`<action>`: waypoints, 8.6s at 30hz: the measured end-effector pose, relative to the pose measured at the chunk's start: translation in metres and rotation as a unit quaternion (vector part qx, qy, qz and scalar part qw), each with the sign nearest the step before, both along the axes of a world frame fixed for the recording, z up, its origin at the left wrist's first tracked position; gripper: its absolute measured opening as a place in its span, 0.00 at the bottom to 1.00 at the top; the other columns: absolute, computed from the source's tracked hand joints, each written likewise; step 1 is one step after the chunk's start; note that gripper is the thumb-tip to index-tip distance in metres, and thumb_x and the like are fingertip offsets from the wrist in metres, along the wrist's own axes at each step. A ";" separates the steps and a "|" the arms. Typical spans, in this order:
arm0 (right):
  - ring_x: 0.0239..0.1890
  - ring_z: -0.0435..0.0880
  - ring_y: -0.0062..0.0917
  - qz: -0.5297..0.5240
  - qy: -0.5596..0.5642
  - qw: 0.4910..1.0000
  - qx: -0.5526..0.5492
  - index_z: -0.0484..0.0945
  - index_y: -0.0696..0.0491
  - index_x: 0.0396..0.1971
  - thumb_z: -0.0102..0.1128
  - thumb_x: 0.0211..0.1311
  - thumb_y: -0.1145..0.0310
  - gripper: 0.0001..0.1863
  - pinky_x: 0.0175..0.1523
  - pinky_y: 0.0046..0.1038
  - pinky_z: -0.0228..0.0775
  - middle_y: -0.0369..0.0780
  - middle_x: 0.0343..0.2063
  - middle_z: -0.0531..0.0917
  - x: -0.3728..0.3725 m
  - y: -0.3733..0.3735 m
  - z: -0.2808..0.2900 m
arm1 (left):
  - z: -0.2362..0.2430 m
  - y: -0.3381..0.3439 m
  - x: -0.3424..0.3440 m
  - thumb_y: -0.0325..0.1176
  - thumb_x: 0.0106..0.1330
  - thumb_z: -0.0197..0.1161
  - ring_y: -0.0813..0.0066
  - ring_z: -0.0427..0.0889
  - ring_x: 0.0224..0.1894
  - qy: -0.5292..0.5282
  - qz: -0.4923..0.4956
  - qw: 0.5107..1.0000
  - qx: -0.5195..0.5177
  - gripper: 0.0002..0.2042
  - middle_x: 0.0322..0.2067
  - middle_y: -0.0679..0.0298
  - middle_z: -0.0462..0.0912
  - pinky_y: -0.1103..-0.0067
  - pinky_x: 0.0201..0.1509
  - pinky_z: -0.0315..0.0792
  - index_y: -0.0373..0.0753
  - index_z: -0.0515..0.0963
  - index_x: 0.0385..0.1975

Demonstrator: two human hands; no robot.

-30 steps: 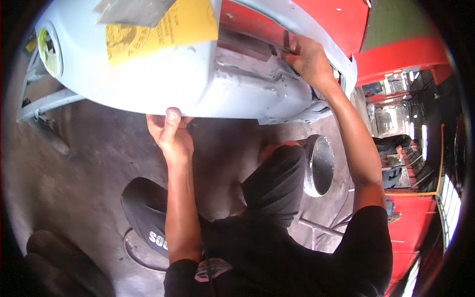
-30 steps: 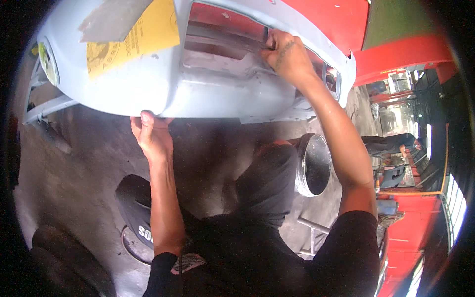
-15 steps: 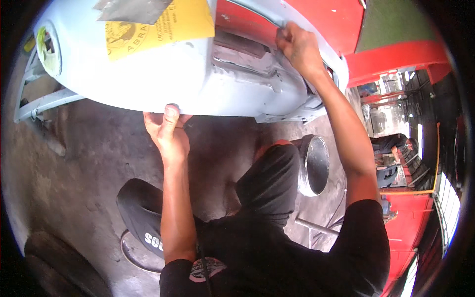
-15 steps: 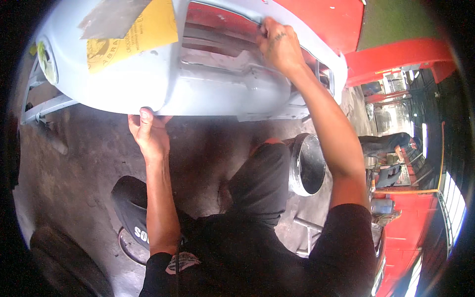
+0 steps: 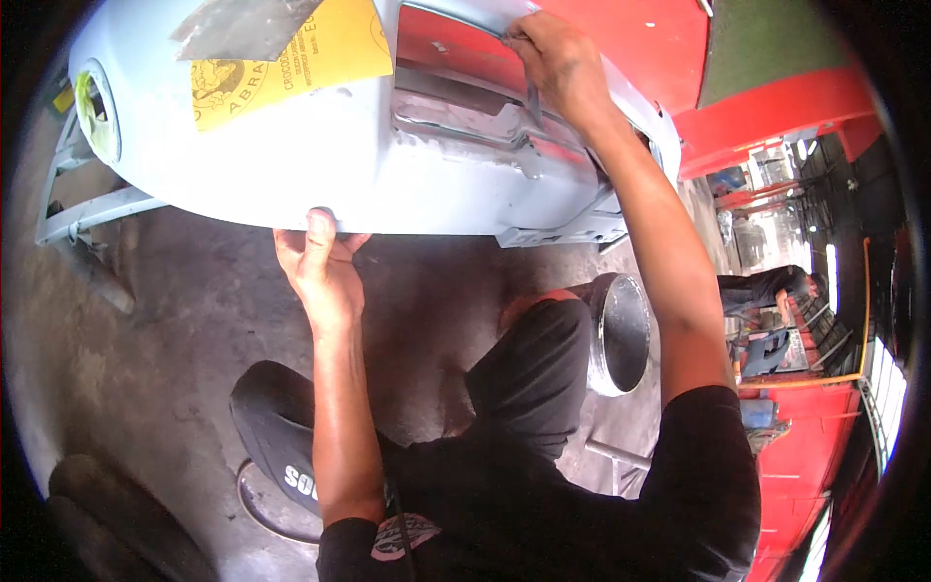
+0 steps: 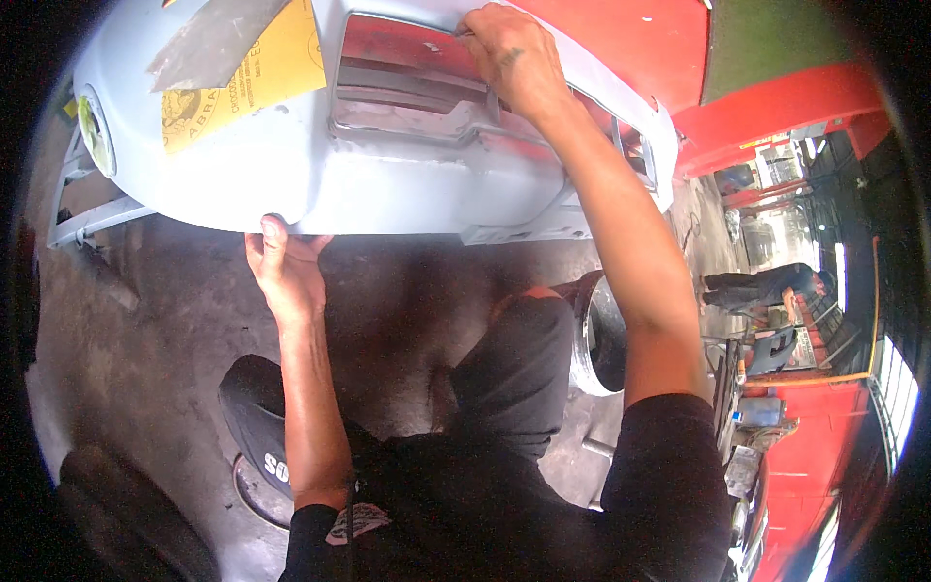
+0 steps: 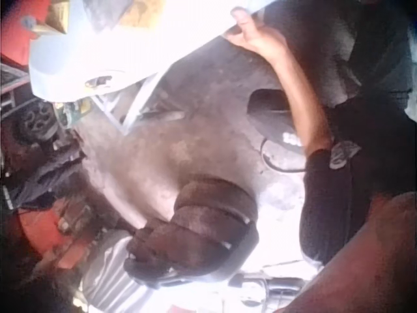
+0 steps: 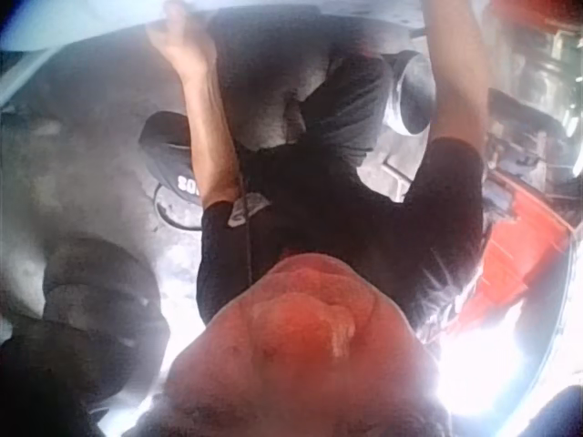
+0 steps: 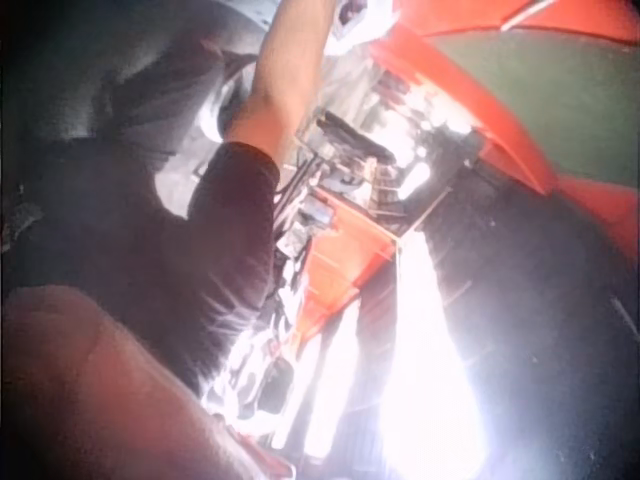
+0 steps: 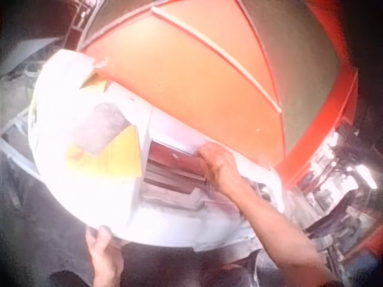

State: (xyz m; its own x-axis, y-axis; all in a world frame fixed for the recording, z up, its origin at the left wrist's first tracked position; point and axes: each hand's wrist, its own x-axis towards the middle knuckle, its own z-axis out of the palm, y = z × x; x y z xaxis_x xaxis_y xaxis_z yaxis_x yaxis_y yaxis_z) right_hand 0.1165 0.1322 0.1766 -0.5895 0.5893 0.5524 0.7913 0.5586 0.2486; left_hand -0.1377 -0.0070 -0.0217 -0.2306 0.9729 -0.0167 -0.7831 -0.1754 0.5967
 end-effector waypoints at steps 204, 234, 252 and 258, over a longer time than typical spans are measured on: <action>0.30 0.82 0.37 -0.333 -0.023 0.923 -0.191 0.80 0.62 0.32 0.67 0.60 0.62 0.16 0.42 0.36 0.75 0.48 0.24 0.79 0.160 -0.027 0.028 | 0.010 0.002 0.018 0.56 0.69 0.67 0.57 0.84 0.53 0.073 0.056 0.996 0.014 0.38 0.55 0.47 0.74 0.56 0.49 0.88 0.25 0.66 0.61; 0.42 0.87 0.53 -0.427 -0.101 0.892 -0.109 0.81 0.57 0.40 0.70 0.61 0.63 0.14 0.49 0.49 0.78 0.53 0.34 0.87 0.319 -0.041 -0.022 | -0.012 0.003 0.009 0.60 0.71 0.62 0.53 0.72 0.68 0.075 0.012 0.997 0.028 0.30 0.66 0.54 0.72 0.45 0.67 0.69 0.46 0.72 0.63; 0.43 0.86 0.53 -0.401 -0.042 0.901 -0.159 0.83 0.57 0.43 0.66 0.63 0.58 0.18 0.51 0.46 0.78 0.56 0.35 0.86 0.319 -0.043 0.005 | -0.002 0.002 0.011 0.59 0.75 0.56 0.53 0.65 0.73 0.069 0.052 0.996 -0.001 0.30 0.72 0.56 0.64 0.46 0.71 0.64 0.50 0.66 0.71; 0.44 0.86 0.52 -0.292 0.025 0.937 -0.192 0.80 0.57 0.46 0.68 0.62 0.63 0.18 0.51 0.45 0.77 0.55 0.35 0.86 0.301 -0.107 0.003 | -0.013 0.002 0.007 0.59 0.76 0.55 0.54 0.66 0.72 0.065 0.053 0.996 -0.009 0.30 0.71 0.57 0.66 0.47 0.70 0.65 0.48 0.67 0.69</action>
